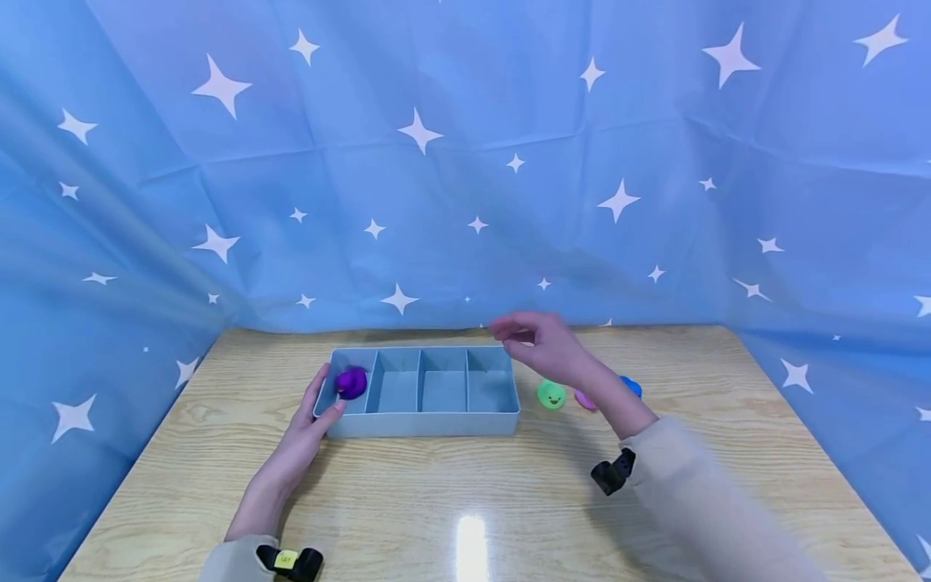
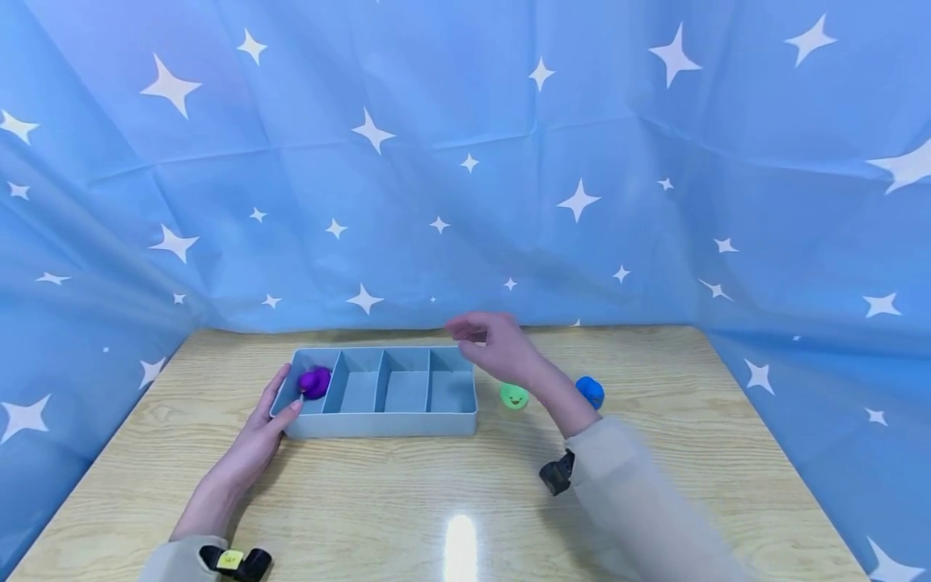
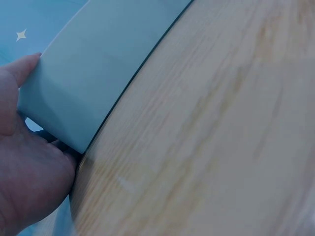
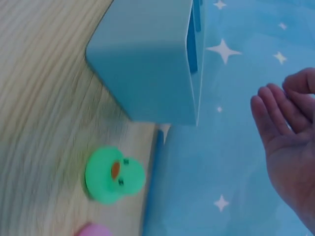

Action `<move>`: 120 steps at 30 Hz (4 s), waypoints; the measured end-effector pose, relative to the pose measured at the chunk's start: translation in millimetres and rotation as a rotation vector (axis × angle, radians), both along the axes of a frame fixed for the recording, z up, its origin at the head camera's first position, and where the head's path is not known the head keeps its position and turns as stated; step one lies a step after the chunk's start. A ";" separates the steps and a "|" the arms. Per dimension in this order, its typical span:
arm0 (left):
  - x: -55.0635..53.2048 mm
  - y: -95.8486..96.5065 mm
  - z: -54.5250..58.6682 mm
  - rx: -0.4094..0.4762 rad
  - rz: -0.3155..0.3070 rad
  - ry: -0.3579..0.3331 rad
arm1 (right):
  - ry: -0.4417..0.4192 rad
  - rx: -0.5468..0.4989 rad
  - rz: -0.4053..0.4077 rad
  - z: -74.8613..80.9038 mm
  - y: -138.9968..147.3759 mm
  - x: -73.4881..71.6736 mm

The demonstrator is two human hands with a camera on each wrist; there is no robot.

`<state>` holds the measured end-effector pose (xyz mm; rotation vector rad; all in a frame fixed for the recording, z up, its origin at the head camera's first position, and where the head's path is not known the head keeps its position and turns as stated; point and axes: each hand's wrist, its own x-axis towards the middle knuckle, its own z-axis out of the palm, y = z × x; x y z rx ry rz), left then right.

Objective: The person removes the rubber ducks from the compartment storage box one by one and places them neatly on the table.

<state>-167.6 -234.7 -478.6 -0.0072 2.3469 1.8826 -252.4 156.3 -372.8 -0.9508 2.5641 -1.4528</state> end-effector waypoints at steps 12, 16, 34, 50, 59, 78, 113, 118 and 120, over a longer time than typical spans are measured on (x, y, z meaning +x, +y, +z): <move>1.8 -1.6 2.9 -0.012 0.004 -0.015 | 0.001 -0.066 0.053 -4.7 -30.8 3.2; 1.9 -2.2 2.8 -0.012 0.002 -0.008 | -0.025 -0.083 0.050 -3.8 -42.9 2.4; -0.3 0.1 -1.0 0.015 0.011 -0.008 | -0.139 -0.122 0.126 -15.5 -97.8 10.5; -0.9 -0.9 -0.3 0.020 0.013 -0.009 | -0.114 -0.080 0.165 -21.8 -153.2 20.0; -1.3 -5.4 1.7 0.018 0.012 0.002 | -0.152 -0.051 0.140 -16.2 -183.7 11.6; -4.4 -0.3 -0.9 0.053 0.027 -0.001 | -0.215 0.093 0.111 -37.1 -215.8 -13.2; -2.8 0.3 -0.5 0.113 0.043 0.011 | 0.213 0.543 0.218 -47.0 -236.3 -26.1; -3.4 1.0 0.3 0.122 0.039 0.022 | 0.222 0.528 0.199 -48.7 -236.2 -26.2; -3.2 0.8 0.4 0.124 0.041 0.029 | 0.240 0.556 0.200 -48.7 -237.5 -25.6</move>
